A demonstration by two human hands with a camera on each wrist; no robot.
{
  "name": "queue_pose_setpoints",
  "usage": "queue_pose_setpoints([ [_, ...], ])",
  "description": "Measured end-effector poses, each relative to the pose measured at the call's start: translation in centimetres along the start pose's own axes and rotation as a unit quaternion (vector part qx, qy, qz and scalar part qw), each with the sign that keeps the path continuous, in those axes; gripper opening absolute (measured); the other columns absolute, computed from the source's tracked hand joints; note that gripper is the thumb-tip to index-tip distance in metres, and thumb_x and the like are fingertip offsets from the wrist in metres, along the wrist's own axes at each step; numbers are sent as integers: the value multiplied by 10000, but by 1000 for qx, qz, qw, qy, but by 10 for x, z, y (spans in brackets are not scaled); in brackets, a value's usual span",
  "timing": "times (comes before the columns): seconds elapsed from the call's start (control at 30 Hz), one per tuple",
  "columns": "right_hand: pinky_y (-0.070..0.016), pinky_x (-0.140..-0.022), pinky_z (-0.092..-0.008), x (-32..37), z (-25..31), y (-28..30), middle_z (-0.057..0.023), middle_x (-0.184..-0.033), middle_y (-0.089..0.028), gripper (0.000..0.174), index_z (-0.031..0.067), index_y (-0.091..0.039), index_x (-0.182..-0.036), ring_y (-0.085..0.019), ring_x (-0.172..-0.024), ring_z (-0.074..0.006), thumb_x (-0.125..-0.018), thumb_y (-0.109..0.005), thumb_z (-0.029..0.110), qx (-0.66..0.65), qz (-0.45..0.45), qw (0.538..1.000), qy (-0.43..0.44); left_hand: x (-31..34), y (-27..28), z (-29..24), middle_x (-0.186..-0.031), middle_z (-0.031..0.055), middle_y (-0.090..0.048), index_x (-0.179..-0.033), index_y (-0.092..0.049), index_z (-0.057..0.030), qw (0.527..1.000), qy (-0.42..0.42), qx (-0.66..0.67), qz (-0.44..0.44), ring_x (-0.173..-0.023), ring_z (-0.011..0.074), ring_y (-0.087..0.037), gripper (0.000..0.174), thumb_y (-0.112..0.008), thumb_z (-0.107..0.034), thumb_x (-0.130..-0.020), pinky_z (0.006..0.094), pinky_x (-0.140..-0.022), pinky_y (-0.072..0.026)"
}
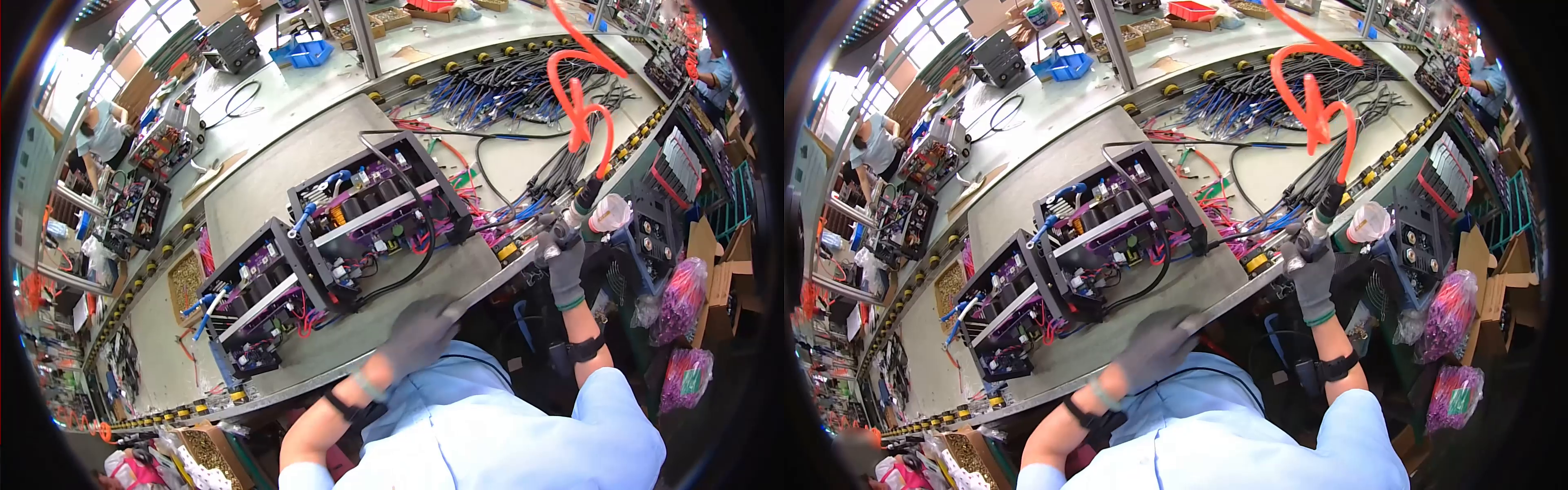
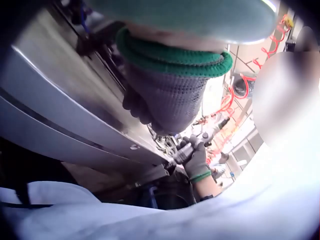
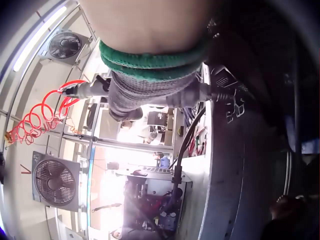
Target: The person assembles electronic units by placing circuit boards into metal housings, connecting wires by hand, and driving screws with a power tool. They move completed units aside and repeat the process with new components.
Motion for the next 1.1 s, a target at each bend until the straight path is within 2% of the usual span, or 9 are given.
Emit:
queue_pose_setpoints([
  [0.07,-507,-770,-259,4,16,0,-44,-992,-624,426,19,-567,-1204,-591,-862,-97,-805,-712,-13,33,-24,999,-29,-41,-30,9,-1098,184,-610,-1152,-589,-50,997,-46,-41,-56,-1064,384,-576,352,-638,-179,-829,457,-898,-469],
  [0.27,-504,-791,-291,74,169,-27,-95,-1118,-594,473,-25,-486,-1304,-585,-880,-168,-851,-621,-17,308,-135,840,426,-128,-54,44,-1124,146,-629,-1093,-655,-71,972,27,-214,-89,-1229,319,-500,369,-593,-367,-883,462,-1007,-376],
  [0.37,-532,-711,-362,78,155,-68,-137,-1115,-624,417,-30,-525,-1259,-649,-758,-235,-859,-629,22,244,156,876,386,-132,-53,47,-1098,120,-636,-1012,-685,-102,962,38,-270,-23,-1204,300,-504,327,-577,-380,-878,465,-988,-357],
  [0.4,-536,-706,-363,90,166,-107,-161,-1119,-624,407,-32,-527,-1256,-660,-737,-262,-864,-617,27,296,208,803,474,-129,-56,48,-1082,109,-639,-967,-693,-118,960,24,-278,-9,-1179,292,-514,296,-578,-371,-867,462,-974,-351],
  [0.47,-531,-785,-372,73,106,-130,-202,-1117,-615,413,-27,-526,-1260,-657,-834,-329,-861,-607,41,271,248,886,284,-121,-52,51,-1065,91,-643,-920,-685,-133,959,11,-279,-52,-1136,276,-527,234,-594,-330,-834,442,-929,-372],
  [0.6,-456,-964,-422,4,8,-139,-237,-1194,-579,445,-17,-544,-1258,-561,-1115,-393,-824,-615,52,298,114,925,206,-96,-48,65,-998,76,-665,-905,-695,-146,952,52,-297,-56,-1138,256,-525,224,-628,-324,-788,433,-890,-401],
  [0.87,-511,-719,-492,115,5,-353,-201,-927,-655,344,49,-608,-1052,-654,-885,-360,-772,-666,239,432,414,776,202,64,10,121,-971,98,-670,-963,-693,-109,951,193,-228,-84,-980,321,-616,221,-636,-229,-787,419,-849,-460],
  [0.97,-514,-633,-472,193,3,-429,-174,-768,-671,491,58,-586,-1160,-678,-731,-351,-804,-639,392,480,537,640,269,148,49,138,-1090,97,-634,-1049,-653,-125,915,288,-174,-221,-1079,298,-565,245,-602,-230,-833,430,-913,-435],
  [1.1,-523,-730,-460,243,25,-490,-180,-858,-700,669,113,-526,-1344,-689,-829,-358,-801,-661,481,410,637,583,295,252,89,165,-1071,94,-643,-1028,-659,-129,859,394,-104,-310,-1113,296,-545,227,-578,-258,-859,451,-958,-406],
])
Point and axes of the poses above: each hand's wrist, its own x-axis away from the middle knuckle, its own y-axis out of the back of the hand, z = x × y, the point moved 8 cm from there along -x, towards the middle knuckle
